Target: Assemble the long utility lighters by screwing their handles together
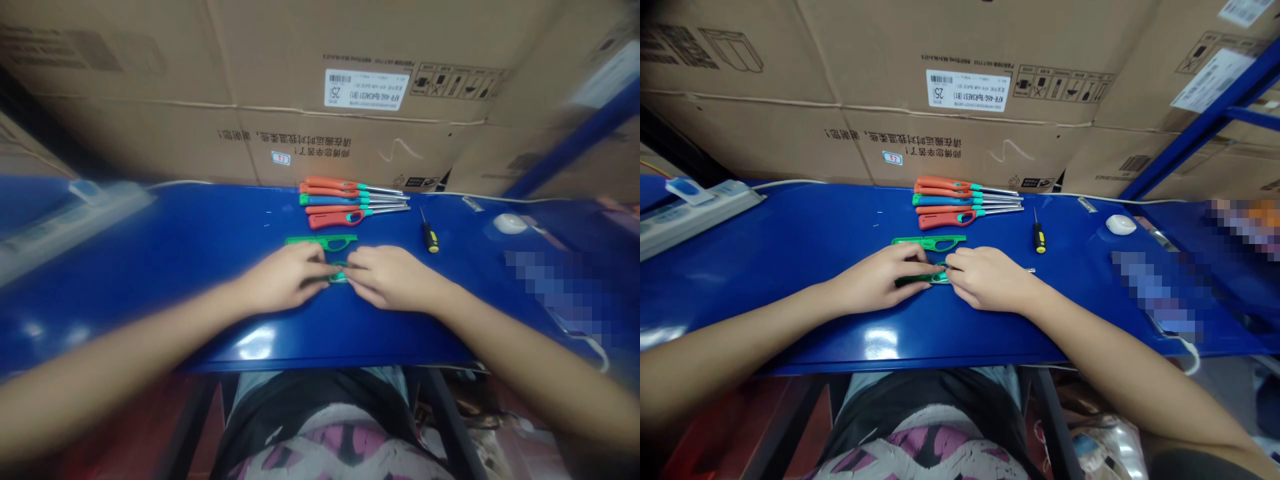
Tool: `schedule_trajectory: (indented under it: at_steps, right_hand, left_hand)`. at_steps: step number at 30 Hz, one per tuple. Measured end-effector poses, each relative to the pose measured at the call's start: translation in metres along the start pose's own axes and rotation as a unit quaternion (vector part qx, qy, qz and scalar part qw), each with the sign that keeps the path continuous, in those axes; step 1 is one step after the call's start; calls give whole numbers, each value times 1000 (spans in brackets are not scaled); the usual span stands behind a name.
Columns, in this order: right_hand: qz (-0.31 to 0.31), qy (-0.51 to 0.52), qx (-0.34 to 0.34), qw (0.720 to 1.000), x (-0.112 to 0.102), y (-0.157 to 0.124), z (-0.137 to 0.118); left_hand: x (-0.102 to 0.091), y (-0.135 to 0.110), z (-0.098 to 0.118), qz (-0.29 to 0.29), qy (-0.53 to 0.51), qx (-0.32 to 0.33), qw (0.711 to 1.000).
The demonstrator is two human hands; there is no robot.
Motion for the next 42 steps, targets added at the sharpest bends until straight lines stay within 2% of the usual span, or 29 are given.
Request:
schedule_trajectory:
  at_steps: [7, 14, 21, 27, 34, 42]
  right_hand:
    - [60, 104, 87, 989, -12, -5, 18]
    - [-17, 142, 80, 986, 5, -7, 17]
    - [-28, 150, 74, 986, 6, -8, 16]
    - [-35, 214, 103, 971, 4, -9, 19]
    - [-10, 232, 137, 963, 3, -7, 27]
    - [-10, 252, 128, 959, 5, -8, 27]
  left_hand:
    - [0, -1, 6, -33, 62, 27, 997]
    - [-5, 0, 9, -14, 27, 25, 999]
    - [-4, -1, 7, -14, 26, 28, 999]
    - [-3, -1, 5, -5, 18, 30, 999]
    - [-1, -1, 0, 16, -51, -18, 998]
    - [0, -1, -4, 31, -88, -37, 995]
Point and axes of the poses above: each hand's wrist, its own y-axis towards the middle knuckle, its own x-axis out of the palm, z = x × y, the point moved 10 cm from there along y, towards the middle knuckle, and after that the axes turned 10 degrees about z, right-handed, at the moved point
